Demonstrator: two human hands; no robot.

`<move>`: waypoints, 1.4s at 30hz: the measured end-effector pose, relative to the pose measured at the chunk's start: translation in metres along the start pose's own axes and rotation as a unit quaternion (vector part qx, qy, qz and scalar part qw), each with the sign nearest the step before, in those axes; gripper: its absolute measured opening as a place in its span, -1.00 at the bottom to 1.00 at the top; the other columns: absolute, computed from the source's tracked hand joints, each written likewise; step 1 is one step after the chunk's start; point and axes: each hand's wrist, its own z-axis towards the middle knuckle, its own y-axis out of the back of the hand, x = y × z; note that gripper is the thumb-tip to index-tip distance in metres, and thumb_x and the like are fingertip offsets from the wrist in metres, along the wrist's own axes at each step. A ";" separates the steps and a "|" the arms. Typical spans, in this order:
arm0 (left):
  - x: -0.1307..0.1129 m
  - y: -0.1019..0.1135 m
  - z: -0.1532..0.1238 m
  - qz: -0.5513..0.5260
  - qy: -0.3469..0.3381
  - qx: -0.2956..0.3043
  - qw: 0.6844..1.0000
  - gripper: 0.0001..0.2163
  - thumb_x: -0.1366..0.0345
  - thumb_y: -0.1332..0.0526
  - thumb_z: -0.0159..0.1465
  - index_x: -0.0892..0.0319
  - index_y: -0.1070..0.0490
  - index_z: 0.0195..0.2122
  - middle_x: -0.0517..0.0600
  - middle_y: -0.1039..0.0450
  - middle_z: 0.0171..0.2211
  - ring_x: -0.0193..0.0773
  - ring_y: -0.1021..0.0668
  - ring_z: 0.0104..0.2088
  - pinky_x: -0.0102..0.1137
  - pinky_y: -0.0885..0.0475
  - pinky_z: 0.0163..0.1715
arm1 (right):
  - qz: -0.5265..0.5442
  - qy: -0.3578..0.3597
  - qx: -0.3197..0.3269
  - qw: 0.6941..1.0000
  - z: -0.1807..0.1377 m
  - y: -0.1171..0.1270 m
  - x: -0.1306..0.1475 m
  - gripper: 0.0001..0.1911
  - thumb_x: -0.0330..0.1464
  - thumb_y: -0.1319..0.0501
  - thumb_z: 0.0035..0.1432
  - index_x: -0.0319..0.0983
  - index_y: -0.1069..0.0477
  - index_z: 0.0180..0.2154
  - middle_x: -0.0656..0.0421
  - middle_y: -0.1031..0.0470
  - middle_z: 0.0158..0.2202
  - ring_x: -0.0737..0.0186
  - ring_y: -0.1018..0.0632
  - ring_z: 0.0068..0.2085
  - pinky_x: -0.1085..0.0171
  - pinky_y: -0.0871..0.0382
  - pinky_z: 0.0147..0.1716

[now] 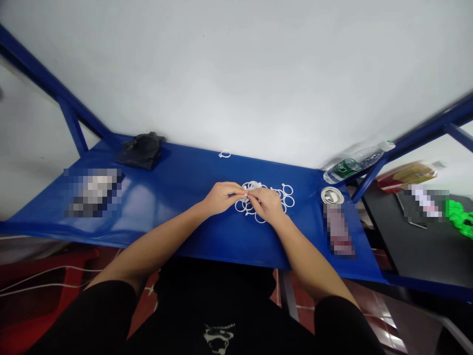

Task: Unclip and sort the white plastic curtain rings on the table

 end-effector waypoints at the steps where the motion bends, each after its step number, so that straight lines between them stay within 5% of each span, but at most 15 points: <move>1: 0.000 0.000 0.000 -0.002 -0.001 -0.001 1.000 -0.84 0.21 -0.30 0.43 0.07 -0.69 -0.16 0.03 -0.70 -0.22 -0.26 -0.71 -0.25 -0.35 -0.61 -0.19 | 0.003 0.000 0.002 1.000 0.000 0.000 0.000 -0.83 -0.37 -0.21 0.39 -0.15 -0.60 -0.13 0.11 -0.71 -0.27 0.18 -0.70 -0.29 0.22 -0.58 -0.27; 7: 0.001 0.002 0.000 0.007 -0.013 0.007 1.000 -0.82 0.18 -0.27 0.45 0.09 -0.67 -0.15 0.02 -0.66 -0.24 -0.28 -0.66 -0.27 -0.36 -0.57 -0.21 | 0.015 -0.033 0.009 0.999 0.003 -0.002 0.006 -0.81 -0.33 -0.20 0.42 -0.12 -0.61 -0.15 0.13 -0.71 -0.29 0.19 -0.68 -0.33 0.22 -0.58 -0.30; 14: 0.012 0.010 0.002 0.199 -0.054 -0.001 0.978 -0.76 0.14 -0.22 0.47 0.06 -0.64 0.01 0.04 -0.55 -0.24 -0.22 -0.55 -0.24 -0.27 -0.45 -0.15 | 0.000 -0.052 -0.058 0.997 0.004 0.007 -0.003 -0.90 -0.33 -0.29 0.37 -0.14 -0.61 -0.18 0.15 -0.70 -0.30 0.20 -0.68 -0.34 0.23 -0.56 -0.31; 17: 0.020 0.015 0.002 0.244 -0.046 0.005 0.969 -0.69 0.10 -0.25 0.45 0.05 -0.58 0.14 0.06 -0.54 -0.18 -0.17 -0.55 -0.17 -0.24 -0.43 -0.10 | -0.011 -0.101 -0.095 0.990 0.001 0.012 -0.014 -0.89 -0.31 -0.29 0.37 -0.14 -0.61 -0.20 0.16 -0.69 -0.31 0.18 -0.67 -0.34 0.21 -0.55 -0.30; 20: 0.037 0.029 0.004 0.269 -0.007 -0.048 0.962 -0.71 0.11 -0.26 0.44 0.10 -0.61 0.07 0.08 -0.55 -0.12 -0.13 -0.55 -0.12 -0.21 -0.43 -0.03 | -0.015 -0.162 -0.109 0.981 -0.001 0.015 -0.028 -0.85 -0.25 -0.28 0.38 -0.15 -0.61 -0.18 0.14 -0.69 -0.28 0.16 -0.67 -0.30 0.17 -0.57 -0.24; 24: 0.072 0.051 0.011 0.301 0.111 -0.110 0.941 -0.72 0.18 -0.33 0.37 0.13 -0.61 0.05 0.13 -0.54 -0.02 -0.04 -0.54 -0.04 -0.15 -0.41 0.07 | -0.043 -0.183 -0.084 0.978 -0.002 0.018 -0.047 -0.74 -0.14 -0.24 0.40 -0.16 -0.60 -0.14 0.07 -0.69 -0.17 0.05 -0.66 -0.12 0.04 -0.54 -0.03; 29: 0.101 0.064 0.028 0.373 0.263 -0.024 0.889 -0.62 0.13 -0.29 0.38 0.04 -0.53 0.20 0.12 -0.50 0.14 0.08 -0.48 0.12 -0.12 -0.37 0.14 | -0.051 -0.233 -0.063 0.969 -0.007 0.021 -0.070 -0.48 0.02 -0.02 0.48 -0.18 -0.60 -0.04 -0.02 -0.68 -0.03 -0.04 -0.62 0.04 -0.06 -0.46 0.12; 35: 0.117 0.069 0.050 0.417 0.249 0.035 0.873 -0.56 0.08 -0.26 0.39 -0.01 -0.47 0.28 0.13 -0.47 0.18 0.13 -0.45 0.17 -0.07 -0.34 0.13 | -0.030 -0.274 -0.010 0.961 -0.018 0.015 -0.092 -0.33 0.13 0.05 0.45 -0.19 -0.57 0.09 -0.06 -0.62 0.13 -0.15 -0.56 0.20 -0.17 -0.36 0.26; 42: 0.126 0.073 0.037 0.371 0.219 0.010 0.902 -0.80 0.17 -0.24 0.43 0.07 -0.66 -0.11 0.09 -0.60 -0.06 -0.01 -0.53 -0.02 -0.18 -0.38 0.04 | 0.032 -0.316 0.075 0.945 -0.025 0.002 -0.093 -0.34 0.15 0.09 0.45 -0.05 -0.47 0.24 0.03 -0.46 0.32 -0.21 -0.37 0.40 -0.44 -0.06 0.38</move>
